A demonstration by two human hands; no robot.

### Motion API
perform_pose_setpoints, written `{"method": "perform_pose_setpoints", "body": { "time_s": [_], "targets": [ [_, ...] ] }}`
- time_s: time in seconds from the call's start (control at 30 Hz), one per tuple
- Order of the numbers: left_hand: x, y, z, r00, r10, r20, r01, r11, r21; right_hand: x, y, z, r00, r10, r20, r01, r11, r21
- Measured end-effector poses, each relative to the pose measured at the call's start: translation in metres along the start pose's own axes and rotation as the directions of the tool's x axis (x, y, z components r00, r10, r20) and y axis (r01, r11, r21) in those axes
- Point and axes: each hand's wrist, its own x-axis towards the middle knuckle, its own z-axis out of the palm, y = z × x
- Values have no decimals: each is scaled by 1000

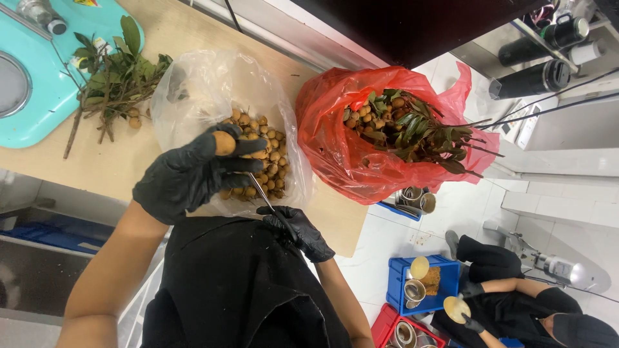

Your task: Remove longan fruit from branches and stems using hands and scissors.

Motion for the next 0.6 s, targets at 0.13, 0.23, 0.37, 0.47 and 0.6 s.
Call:
{"method": "perform_pose_setpoints", "body": {
  "time_s": [0.13, 0.23, 0.37, 0.47, 0.6],
  "targets": [
    [5, -4, 18, 996, -85, -32, 84, 996, -32, 6, 11, -3, 1000, 2, -8, -2, 1000, 28],
    [12, -12, 20, 987, -136, -81, 133, 990, -44, 6, 14, -5, 1000, -6, -14, 6, 999, 49],
    [21, -27, 13, 977, -204, -67, 198, 976, -89, 6, 18, -5, 999, -33, -5, 33, 995, 89],
    [33, -52, -7, 989, -134, -64, 143, 975, 169, 0, 7, -2, 1000, -24, -1, 24, 997, 75],
    [44, -66, -23, 977, 192, 95, -96, -6, 995, -4, -3, 0, 1000, 25, 16, -26, 997, 72]
  ]
}}
